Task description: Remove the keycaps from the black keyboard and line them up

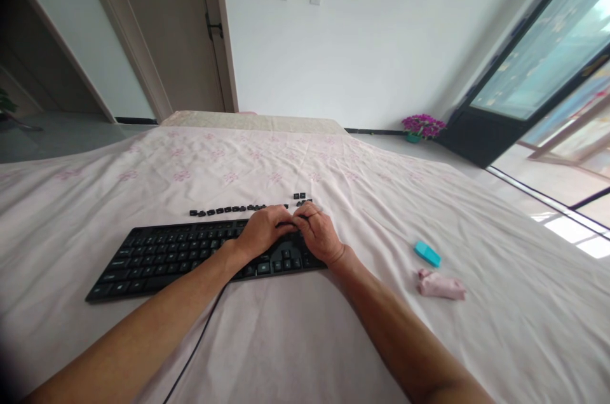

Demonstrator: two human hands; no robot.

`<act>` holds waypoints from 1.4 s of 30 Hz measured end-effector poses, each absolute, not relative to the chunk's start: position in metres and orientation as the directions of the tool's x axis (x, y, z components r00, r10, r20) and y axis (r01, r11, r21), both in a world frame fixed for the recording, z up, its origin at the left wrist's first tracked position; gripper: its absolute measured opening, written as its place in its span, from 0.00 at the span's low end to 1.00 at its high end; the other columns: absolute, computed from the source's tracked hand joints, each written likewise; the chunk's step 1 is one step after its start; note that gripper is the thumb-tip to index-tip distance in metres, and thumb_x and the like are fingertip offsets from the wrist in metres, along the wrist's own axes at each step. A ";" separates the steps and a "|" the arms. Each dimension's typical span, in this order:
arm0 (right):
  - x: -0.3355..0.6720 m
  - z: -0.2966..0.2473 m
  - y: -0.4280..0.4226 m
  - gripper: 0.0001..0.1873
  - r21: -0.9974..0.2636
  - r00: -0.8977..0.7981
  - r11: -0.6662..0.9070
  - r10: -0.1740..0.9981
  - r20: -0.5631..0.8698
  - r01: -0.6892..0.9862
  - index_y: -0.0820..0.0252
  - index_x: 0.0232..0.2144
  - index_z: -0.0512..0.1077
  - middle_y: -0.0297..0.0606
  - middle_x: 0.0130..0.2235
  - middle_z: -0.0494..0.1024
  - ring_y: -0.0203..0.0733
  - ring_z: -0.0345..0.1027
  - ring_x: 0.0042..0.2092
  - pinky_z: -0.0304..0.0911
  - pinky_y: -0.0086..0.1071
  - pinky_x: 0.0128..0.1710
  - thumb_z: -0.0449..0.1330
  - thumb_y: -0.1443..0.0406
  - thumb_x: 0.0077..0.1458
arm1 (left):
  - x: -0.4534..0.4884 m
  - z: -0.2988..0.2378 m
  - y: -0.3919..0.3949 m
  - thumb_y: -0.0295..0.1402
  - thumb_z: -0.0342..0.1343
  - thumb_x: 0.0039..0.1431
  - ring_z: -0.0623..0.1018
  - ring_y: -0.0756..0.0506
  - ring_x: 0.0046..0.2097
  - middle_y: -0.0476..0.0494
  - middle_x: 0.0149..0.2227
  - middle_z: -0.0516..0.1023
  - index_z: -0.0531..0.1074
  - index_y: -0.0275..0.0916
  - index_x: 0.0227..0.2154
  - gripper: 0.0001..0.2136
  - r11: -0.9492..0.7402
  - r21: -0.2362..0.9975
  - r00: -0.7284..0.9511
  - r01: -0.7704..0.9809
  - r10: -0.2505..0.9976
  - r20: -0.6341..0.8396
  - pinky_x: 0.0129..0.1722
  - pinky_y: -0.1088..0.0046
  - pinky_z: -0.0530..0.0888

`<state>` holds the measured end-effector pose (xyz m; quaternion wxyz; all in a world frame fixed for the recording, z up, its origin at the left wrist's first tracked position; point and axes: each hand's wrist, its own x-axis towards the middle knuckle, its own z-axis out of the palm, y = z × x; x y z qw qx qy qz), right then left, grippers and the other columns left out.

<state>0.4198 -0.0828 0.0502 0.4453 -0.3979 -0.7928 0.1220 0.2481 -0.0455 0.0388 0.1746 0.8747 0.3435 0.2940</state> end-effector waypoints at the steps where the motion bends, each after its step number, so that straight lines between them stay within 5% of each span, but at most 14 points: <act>1: 0.420 0.050 -0.083 0.05 -0.546 -0.267 0.656 0.733 0.626 0.521 0.58 0.33 0.66 0.36 0.32 0.70 0.38 0.66 0.35 0.63 0.33 0.39 0.51 0.67 0.61 | 0.248 0.039 -0.046 0.39 0.56 0.57 0.75 0.47 0.39 0.48 0.34 0.76 0.77 0.43 0.34 0.08 -0.701 0.534 0.587 0.473 0.703 0.402 0.39 0.74 0.69; 6: 0.419 0.051 -0.083 0.06 -0.524 -0.249 0.671 0.709 0.659 0.524 0.57 0.33 0.67 0.36 0.31 0.70 0.38 0.66 0.35 0.64 0.33 0.38 0.51 0.67 0.61 | 0.249 0.038 -0.045 0.32 0.58 0.54 0.75 0.47 0.37 0.49 0.33 0.77 0.76 0.42 0.34 0.06 -0.644 0.633 0.520 0.430 0.750 0.409 0.39 0.74 0.70; 13: 0.422 0.064 -0.085 0.07 -0.410 -0.226 0.641 0.677 0.700 0.649 0.56 0.35 0.67 0.40 0.39 0.72 0.43 0.66 0.43 0.61 0.39 0.46 0.49 0.67 0.61 | 0.248 0.035 -0.040 0.26 0.60 0.47 0.75 0.51 0.29 0.51 0.31 0.77 0.73 0.41 0.43 0.17 -0.449 0.843 0.441 0.297 0.847 0.297 0.33 0.76 0.73; 19: 0.422 0.073 -0.076 0.11 -0.474 -0.182 0.447 0.844 0.505 0.759 0.56 0.33 0.68 0.36 0.33 0.71 0.39 0.66 0.35 0.61 0.32 0.38 0.48 0.63 0.63 | 0.246 0.032 -0.037 0.24 0.60 0.46 0.75 0.52 0.30 0.48 0.33 0.77 0.71 0.39 0.44 0.19 -0.353 0.922 0.361 0.157 0.890 0.279 0.34 0.76 0.73; 25: 0.418 0.063 -0.070 0.04 -0.510 -0.204 0.402 0.894 0.399 0.760 0.56 0.33 0.73 0.35 0.34 0.75 0.39 0.68 0.36 0.61 0.31 0.38 0.58 0.64 0.55 | 0.246 0.033 -0.038 0.23 0.60 0.46 0.75 0.52 0.30 0.47 0.33 0.76 0.67 0.38 0.48 0.23 -0.340 0.936 0.332 0.093 0.897 0.293 0.35 0.75 0.74; 32: 0.423 0.061 -0.067 0.05 -0.562 -0.146 0.341 0.921 0.362 0.754 0.57 0.30 0.73 0.34 0.33 0.77 0.40 0.70 0.36 0.60 0.30 0.36 0.57 0.63 0.54 | 0.246 0.034 -0.040 0.25 0.61 0.47 0.76 0.52 0.31 0.47 0.36 0.76 0.65 0.39 0.50 0.25 -0.356 0.928 0.325 0.114 0.896 0.303 0.36 0.74 0.74; 42: 0.483 0.066 -0.007 0.08 -0.487 0.058 0.044 0.979 0.194 0.872 0.58 0.30 0.74 0.32 0.22 0.74 0.36 0.68 0.25 0.55 0.29 0.28 0.57 0.62 0.52 | 0.244 0.035 -0.040 0.27 0.56 0.52 0.76 0.50 0.34 0.48 0.34 0.78 0.73 0.40 0.42 0.13 -0.445 0.834 0.373 0.325 0.871 0.320 0.36 0.75 0.73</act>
